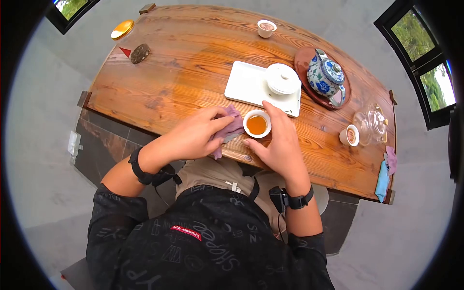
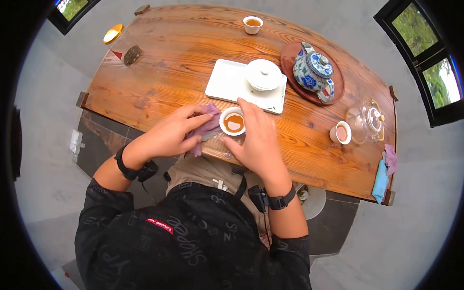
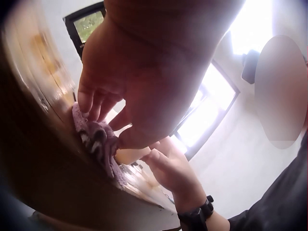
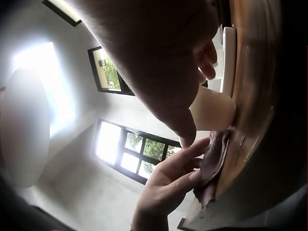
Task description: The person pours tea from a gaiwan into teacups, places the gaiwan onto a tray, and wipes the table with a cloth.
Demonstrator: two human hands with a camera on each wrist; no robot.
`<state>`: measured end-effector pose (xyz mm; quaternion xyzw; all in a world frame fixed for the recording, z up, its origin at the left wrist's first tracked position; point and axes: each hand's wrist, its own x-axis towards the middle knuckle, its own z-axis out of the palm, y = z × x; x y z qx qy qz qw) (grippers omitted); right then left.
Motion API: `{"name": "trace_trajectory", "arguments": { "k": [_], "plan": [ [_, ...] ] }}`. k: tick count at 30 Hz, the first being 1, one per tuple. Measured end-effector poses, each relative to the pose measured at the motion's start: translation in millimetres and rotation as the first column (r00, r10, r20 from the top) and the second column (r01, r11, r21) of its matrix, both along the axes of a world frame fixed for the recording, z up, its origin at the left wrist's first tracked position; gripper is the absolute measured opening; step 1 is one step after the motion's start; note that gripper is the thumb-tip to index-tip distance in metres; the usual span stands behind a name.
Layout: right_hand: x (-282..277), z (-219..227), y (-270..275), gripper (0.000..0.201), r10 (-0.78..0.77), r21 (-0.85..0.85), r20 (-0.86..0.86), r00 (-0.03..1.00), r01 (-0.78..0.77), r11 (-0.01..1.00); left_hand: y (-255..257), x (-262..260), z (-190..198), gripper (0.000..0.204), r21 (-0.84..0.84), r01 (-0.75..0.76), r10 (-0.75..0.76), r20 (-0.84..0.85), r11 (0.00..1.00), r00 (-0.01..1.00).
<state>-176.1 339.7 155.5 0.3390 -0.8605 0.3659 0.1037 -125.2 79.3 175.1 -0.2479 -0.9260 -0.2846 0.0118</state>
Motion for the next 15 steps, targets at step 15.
{"name": "trace_trajectory", "arguments": {
  "k": [15],
  "plan": [
    [3, 14, 42, 0.082, -0.195, -0.067, 0.125, 0.973, 0.205, 0.977, 32, -31, -11, 0.055, -0.03, 0.066, -0.06, 0.155, 0.997, 0.986]
  ]
}}
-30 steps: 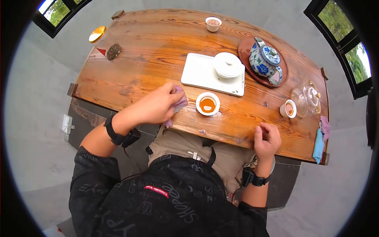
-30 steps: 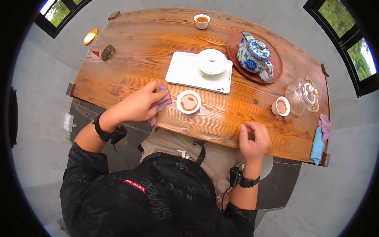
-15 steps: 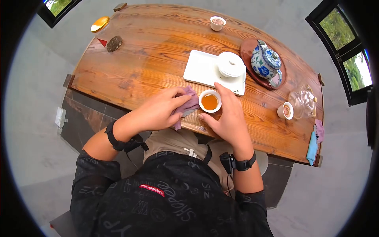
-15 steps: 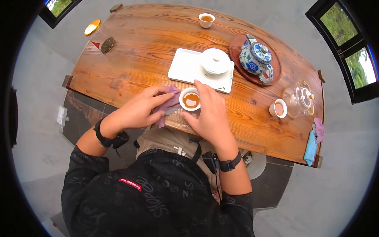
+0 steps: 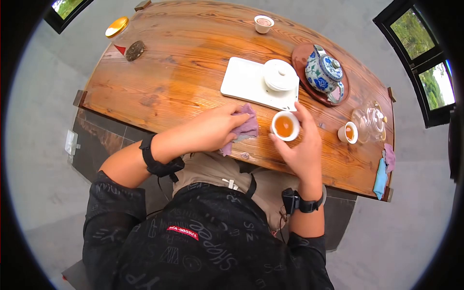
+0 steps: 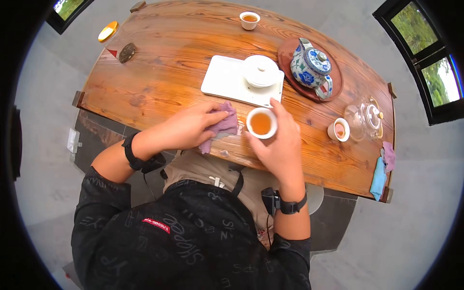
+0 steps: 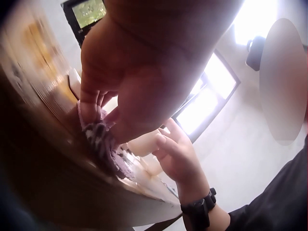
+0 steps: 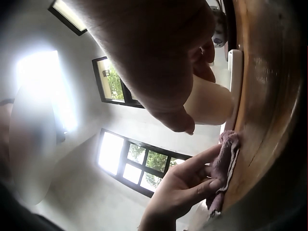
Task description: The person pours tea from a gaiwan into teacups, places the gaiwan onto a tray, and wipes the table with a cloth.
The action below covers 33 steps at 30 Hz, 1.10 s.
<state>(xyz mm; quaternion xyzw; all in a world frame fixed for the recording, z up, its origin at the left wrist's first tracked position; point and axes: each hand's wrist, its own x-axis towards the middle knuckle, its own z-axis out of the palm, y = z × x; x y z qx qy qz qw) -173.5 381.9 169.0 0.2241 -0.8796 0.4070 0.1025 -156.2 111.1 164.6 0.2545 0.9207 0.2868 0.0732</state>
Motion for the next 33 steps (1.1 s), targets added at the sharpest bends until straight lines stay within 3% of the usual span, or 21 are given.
{"name": "trace_trajectory", "arguments": {
  "k": [9, 15, 20, 28, 30, 33],
  "plan": [
    [26, 28, 85, 0.082, -0.241, 0.037, -0.031, 0.97, 0.242, 0.969, 77, -43, -5, 0.054, -0.021, 0.192, -0.191, 0.028, 0.981, 0.981],
    [36, 37, 113, 0.082, -0.304, 0.021, -0.058, 0.951, 0.305, 0.952, 140, -70, -29, 0.049, -0.019, 0.332, -0.331, -0.13, 0.943, 0.935],
    [40, 33, 124, 0.081, -0.335, 0.021, -0.072, 0.94, 0.337, 0.941, 184, -83, -23, 0.047, 0.041, 0.344, -0.338, -0.105, 0.938, 0.935],
    [41, 28, 124, 0.08, -0.317, 0.011, -0.066, 0.946, 0.319, 0.948, 170, -83, -26, 0.05, -0.051, 0.435, -0.438, -0.139, 0.899, 0.888],
    [41, 27, 118, 0.08, -0.308, 0.005, -0.066, 0.949, 0.309, 0.951, 154, -72, -33, 0.049, 0.058, 0.393, -0.387, -0.088, 0.918, 0.918],
    [42, 26, 109, 0.079, -0.289, 0.006, -0.043, 0.956, 0.289, 0.957, 120, -55, -37, 0.048, 0.054, 0.393, -0.382, -0.153, 0.918, 0.912]
  ]
}}
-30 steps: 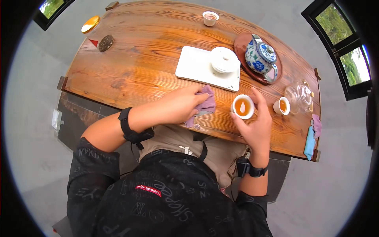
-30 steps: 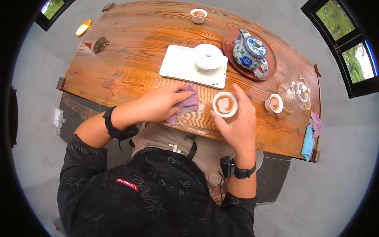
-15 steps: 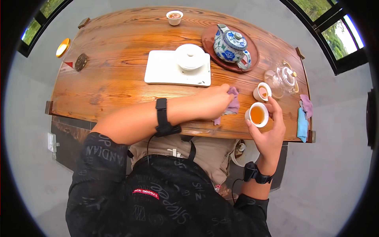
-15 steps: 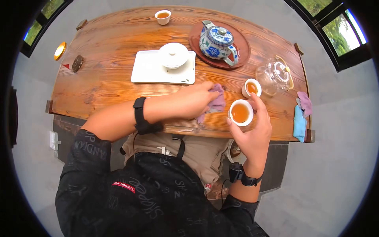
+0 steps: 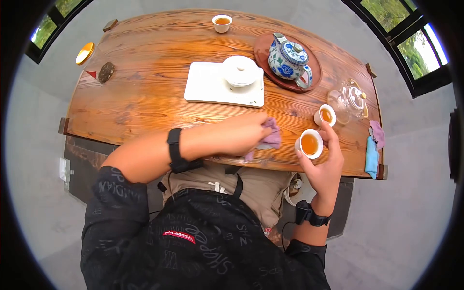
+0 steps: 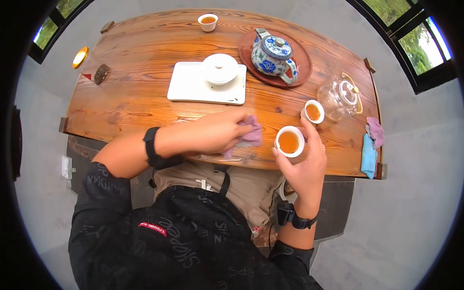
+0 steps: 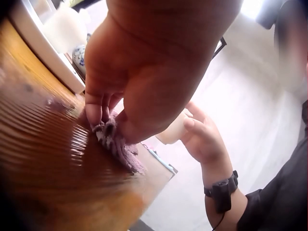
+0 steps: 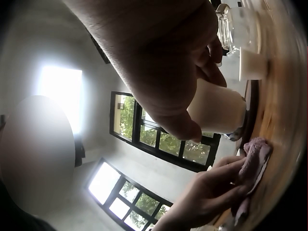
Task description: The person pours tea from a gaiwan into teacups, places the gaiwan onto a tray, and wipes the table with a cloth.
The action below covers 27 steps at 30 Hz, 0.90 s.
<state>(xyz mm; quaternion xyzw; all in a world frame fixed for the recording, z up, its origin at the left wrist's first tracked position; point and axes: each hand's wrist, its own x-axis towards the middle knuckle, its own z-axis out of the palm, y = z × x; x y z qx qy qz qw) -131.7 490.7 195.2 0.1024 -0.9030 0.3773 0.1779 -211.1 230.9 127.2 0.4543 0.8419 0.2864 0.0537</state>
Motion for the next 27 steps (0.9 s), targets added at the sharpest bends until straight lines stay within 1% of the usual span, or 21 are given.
{"name": "trace_trajectory", "arguments": {
  "k": [1, 3, 4, 6, 7, 8, 9, 10, 13, 14, 16, 17, 18, 20, 22, 24, 25, 27],
  "plan": [
    [-1, -2, -3, 0.08, 0.004, 0.01, 0.015, 1.0, -0.004, 1.0, -14, 7, 6, 0.048, -0.001, -0.005, 0.005, -0.001, 1.0, 1.0],
    [-3, -6, -10, 0.08, 0.014, 0.02, 0.03, 0.999, -0.014, 1.0, -45, 23, 29, 0.045, -0.055, -0.073, 0.082, 0.188, 0.996, 0.979],
    [-4, -7, -16, 0.08, 0.024, 0.023, 0.044, 0.999, -0.025, 0.999, -61, 31, 34, 0.045, -0.054, -0.08, 0.089, 0.188, 0.995, 0.978],
    [-7, -10, -28, 0.08, 0.041, 0.026, 0.055, 0.998, -0.043, 0.999, -92, 44, 39, 0.044, -0.105, -0.175, 0.191, 0.174, 0.979, 0.966],
    [-8, -12, -34, 0.08, 0.06, 0.04, 0.067, 0.996, -0.063, 0.997, -108, 50, 40, 0.044, -0.105, -0.182, 0.199, 0.173, 0.978, 0.965],
    [-10, -13, -39, 0.079, 0.08, 0.055, 0.08, 0.994, -0.085, 0.995, -124, 56, 40, 0.046, -0.132, -0.247, 0.264, 0.137, 0.96, 0.955],
    [-14, -16, -43, 0.079, 0.128, 0.11, 0.018, 0.992, -0.13, 0.985, -138, 61, 41, 0.047, -0.156, -0.312, 0.329, 0.098, 0.937, 0.939],
    [-17, -19, -48, 0.079, 0.138, 0.11, 0.017, 0.99, -0.14, 0.984, -150, 64, 45, 0.047, -0.156, -0.321, 0.338, 0.098, 0.934, 0.936],
    [-25, -22, -70, 0.078, 0.204, 0.085, 0.009, 0.979, -0.204, 0.975, -183, 72, 58, 0.049, -0.205, -0.479, 0.507, 0.116, 0.853, 0.854],
    [-27, -23, -78, 0.078, 0.214, 0.086, 0.009, 0.977, -0.214, 0.973, -193, 72, 57, 0.049, -0.204, -0.488, 0.516, 0.116, 0.849, 0.849],
    [-30, -25, -91, 0.078, 0.237, 0.029, 0.047, 0.97, -0.239, 0.971, -214, 73, 51, 0.056, -0.25, -0.592, 0.621, 0.05, 0.766, 0.783],
    [-32, -27, -97, 0.078, 0.249, 0.022, 0.063, 0.966, -0.251, 0.968, -225, 72, 46, 0.061, -0.235, -0.618, 0.632, -0.017, 0.751, 0.775],
    [-33, -28, -102, 0.078, 0.257, 0.023, 0.062, 0.964, -0.259, 0.966, -232, 71, 45, 0.061, -0.234, -0.624, 0.639, -0.017, 0.746, 0.769],
    [-36, -31, -111, 0.077, 0.279, 0.017, 0.058, 0.959, -0.28, 0.96, -238, 70, 54, 0.067, -0.345, -0.681, 0.726, 0.002, 0.646, 0.688],
    [-39, -34, -116, 0.077, 0.295, 0.02, 0.04, 0.955, -0.296, 0.955, -242, 70, 56, 0.069, -0.339, -0.694, 0.739, 0.007, 0.635, 0.673],
    [-42, -35, -121, 0.077, 0.312, 0.018, 0.022, 0.95, -0.312, 0.95, -245, 71, 53, 0.07, -0.316, -0.693, 0.709, -0.084, 0.648, 0.7],
    [-43, -36, -122, 0.077, 0.312, 0.038, 0.009, 0.95, -0.312, 0.949, -245, 70, 55, 0.07, -0.319, -0.698, 0.714, -0.086, 0.641, 0.695],
    [-44, -35, -124, 0.077, 0.314, 0.058, -0.005, 0.949, -0.314, 0.948, -244, 68, 57, 0.069, -0.286, -0.732, 0.761, -0.013, 0.619, 0.649]
  ]
}}
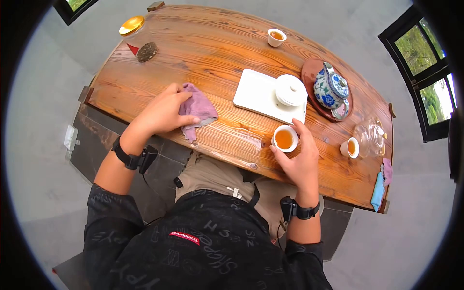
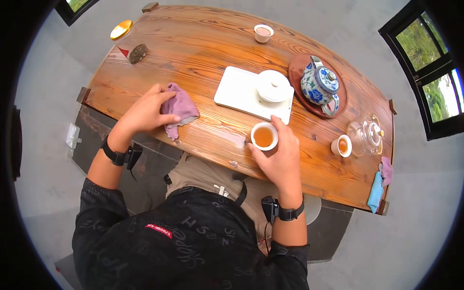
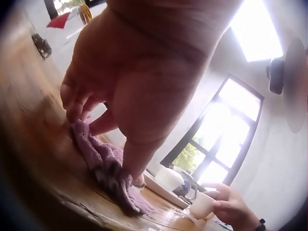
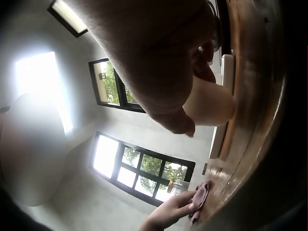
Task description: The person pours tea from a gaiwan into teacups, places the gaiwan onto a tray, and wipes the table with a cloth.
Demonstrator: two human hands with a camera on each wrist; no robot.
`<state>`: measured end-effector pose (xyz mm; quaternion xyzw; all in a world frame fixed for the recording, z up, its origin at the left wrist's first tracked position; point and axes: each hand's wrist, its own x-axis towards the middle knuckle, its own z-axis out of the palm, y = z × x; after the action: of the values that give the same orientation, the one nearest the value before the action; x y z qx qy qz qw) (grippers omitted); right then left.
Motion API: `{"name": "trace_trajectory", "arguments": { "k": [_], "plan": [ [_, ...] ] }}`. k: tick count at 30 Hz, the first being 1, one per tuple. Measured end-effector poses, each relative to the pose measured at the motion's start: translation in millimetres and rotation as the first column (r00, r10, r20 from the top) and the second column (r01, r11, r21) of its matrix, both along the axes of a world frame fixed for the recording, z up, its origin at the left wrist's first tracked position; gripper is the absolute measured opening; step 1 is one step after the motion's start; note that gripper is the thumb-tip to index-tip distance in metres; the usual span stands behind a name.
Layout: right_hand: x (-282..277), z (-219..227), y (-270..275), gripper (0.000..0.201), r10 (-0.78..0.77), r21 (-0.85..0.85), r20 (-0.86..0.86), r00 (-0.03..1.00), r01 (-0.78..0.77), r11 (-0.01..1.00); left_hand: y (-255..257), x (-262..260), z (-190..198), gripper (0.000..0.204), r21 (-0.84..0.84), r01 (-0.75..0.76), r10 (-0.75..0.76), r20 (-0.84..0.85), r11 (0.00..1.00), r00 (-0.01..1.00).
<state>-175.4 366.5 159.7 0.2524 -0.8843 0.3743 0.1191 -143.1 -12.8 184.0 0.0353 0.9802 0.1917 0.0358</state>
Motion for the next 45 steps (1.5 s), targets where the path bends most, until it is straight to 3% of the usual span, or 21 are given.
{"name": "trace_trajectory", "arguments": {
  "k": [1, 3, 7, 9, 12, 16, 24, 27, 29, 30, 32, 35, 37, 39, 42, 45],
  "plan": [
    [0, 0, -1, 0.077, -0.003, 0.01, 0.003, 1.0, 0.003, 1.0, -1, -2, 1, 0.069, -0.001, -0.002, 0.002, 0.0, 1.0, 1.0],
    [0, 0, -1, 0.077, -0.007, 0.021, 0.007, 1.0, 0.007, 1.0, -3, -6, 1, 0.066, 0.16, -0.122, 0.124, -0.006, 0.98, 0.992],
    [0, -2, -1, 0.077, -0.003, 0.008, 0.026, 1.0, 0.002, 1.0, -1, -9, 4, 0.063, 0.178, -0.118, 0.123, -0.018, 0.977, 0.992],
    [-1, -4, -1, 0.077, 0.002, -0.007, 0.028, 1.0, -0.002, 1.0, -5, -11, -6, 0.061, 0.127, 0.014, 0.0, -0.11, 0.992, 0.994],
    [0, -5, 0, 0.076, -0.002, -0.012, 0.029, 1.0, 0.002, 1.0, -9, -14, -16, 0.055, 0.082, 0.069, -0.056, -0.153, 0.994, 0.987],
    [2, -6, 1, 0.076, 0.001, -0.014, 0.047, 0.999, 0.0, 1.0, -2, -17, -6, 0.043, 0.117, 0.007, -0.003, -0.042, 0.993, 0.999],
    [4, -8, 3, 0.078, 0.006, -0.01, 0.041, 0.999, -0.006, 1.0, -3, -12, -13, 0.033, 0.035, 0.105, -0.095, -0.212, 0.994, 0.973],
    [8, -7, 7, 0.077, -0.005, -0.039, 0.005, 1.0, 0.005, 0.999, 1, -11, -4, 0.03, 0.036, 0.077, -0.073, -0.101, 0.996, 0.992],
    [10, -10, 14, 0.068, -0.05, -0.065, -0.234, 0.971, 0.036, 0.997, 4, -7, -8, 0.029, 0.032, 0.108, -0.103, -0.14, 0.994, 0.985],
    [12, -13, 19, 0.068, -0.054, -0.065, -0.234, 0.971, 0.039, 0.997, 6, -3, -10, 0.028, 0.026, 0.136, -0.129, -0.178, 0.99, 0.975],
    [20, -18, 28, 0.052, -0.083, -0.153, -0.36, 0.929, 0.029, 0.988, 14, 5, -10, 0.027, 0.03, 0.155, -0.148, -0.166, 0.987, 0.975],
    [37, -20, 36, 0.035, -0.01, -0.093, -0.386, 0.923, -0.029, 0.995, 35, 16, -11, 0.025, 0.031, 0.225, -0.217, -0.164, 0.974, 0.962],
    [49, -24, 32, 0.034, 0.011, -0.072, -0.375, 0.927, -0.041, 0.997, 59, 23, -10, 0.024, 0.123, 0.249, -0.236, -0.114, 0.961, 0.965],
    [63, -29, 22, 0.044, 0.151, -0.036, -0.25, 0.956, -0.165, 0.986, 81, 26, -6, 0.022, 0.14, 0.292, -0.28, -0.1, 0.946, 0.955],
    [77, -20, 3, 0.052, 0.235, 0.015, -0.125, 0.964, -0.235, 0.972, 109, 27, -9, 0.023, 0.28, 0.349, -0.356, -0.028, 0.894, 0.934],
    [88, -23, 1, 0.06, 0.22, 0.098, -0.049, 0.974, -0.215, 0.972, 136, 28, -12, 0.021, 0.322, 0.443, -0.455, -0.041, 0.837, 0.89]
  ]
}}
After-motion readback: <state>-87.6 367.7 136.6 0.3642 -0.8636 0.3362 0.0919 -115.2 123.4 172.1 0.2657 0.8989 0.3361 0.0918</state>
